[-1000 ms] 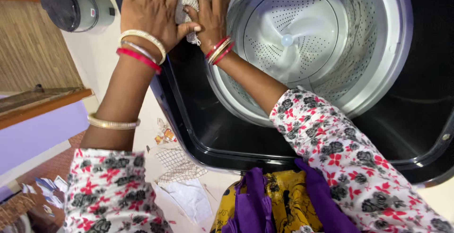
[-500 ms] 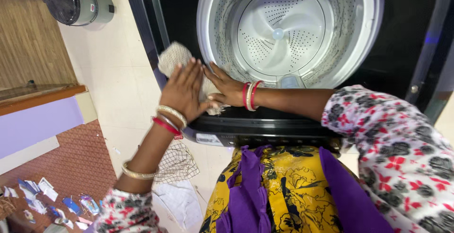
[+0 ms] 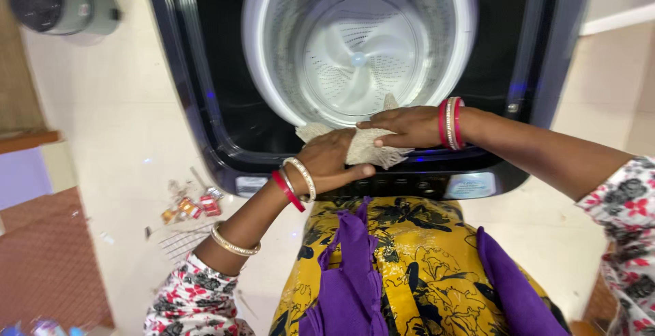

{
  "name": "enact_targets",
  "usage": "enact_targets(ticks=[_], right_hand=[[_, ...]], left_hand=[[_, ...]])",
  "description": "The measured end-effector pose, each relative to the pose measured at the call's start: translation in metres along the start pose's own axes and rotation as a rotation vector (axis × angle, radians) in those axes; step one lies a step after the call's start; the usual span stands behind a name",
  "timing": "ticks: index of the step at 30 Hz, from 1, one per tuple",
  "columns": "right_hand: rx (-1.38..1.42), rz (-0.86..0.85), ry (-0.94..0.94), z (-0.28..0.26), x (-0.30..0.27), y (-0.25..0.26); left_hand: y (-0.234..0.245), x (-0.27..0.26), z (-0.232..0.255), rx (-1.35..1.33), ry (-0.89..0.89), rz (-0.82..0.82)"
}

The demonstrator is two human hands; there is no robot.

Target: The person wipes the exterior lid and then the interior drum and rim of a top-loading washing machine using a cloth.

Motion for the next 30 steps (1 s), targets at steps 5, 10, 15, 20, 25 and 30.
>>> enact_targets(ticks=[5,10,15,20,25,30], right_hand=[[-0.383,0.102,-0.11,0.021,-0.077,0.031],[-0.715,-0.129,-0.407,0.03,-0.112,0.055],[-0.96,-0.293,-0.526,0.035,-0.124,0.098],[-1.428,-0.196,-0.627,0.074,-0.108,0.191],[-1.543,0.263,-0.442,0.069,-0.101,0.267],[-1.107,-0.302,-0.729,0.085,-0.122,0.17]], left_hand=[[-0.056,0.07,0.028,-0.177,-0.051,-0.271],[-0.108,0.136,0.045,-0.184,-0.139,-0.29],[-0.137,0.19,0.07,-0.284,-0.045,-0.195],[-0.074,0.295,0.064,-0.577,-0.06,0.406],[-0.004,0.353,0.04,-0.816,-0.124,0.716],[-0.082,0.291,0.087,-0.591,-0.223,0.343]])
Point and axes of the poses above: each hand's wrist, its own x-axis towards the middle knuckle, its own y-axis out of the back of the hand, z = x × y, the point moved 10 cm from there along x, towards the middle knuckle, and after that the axes turned 9 degrees about -y, right-handed, at the moved point
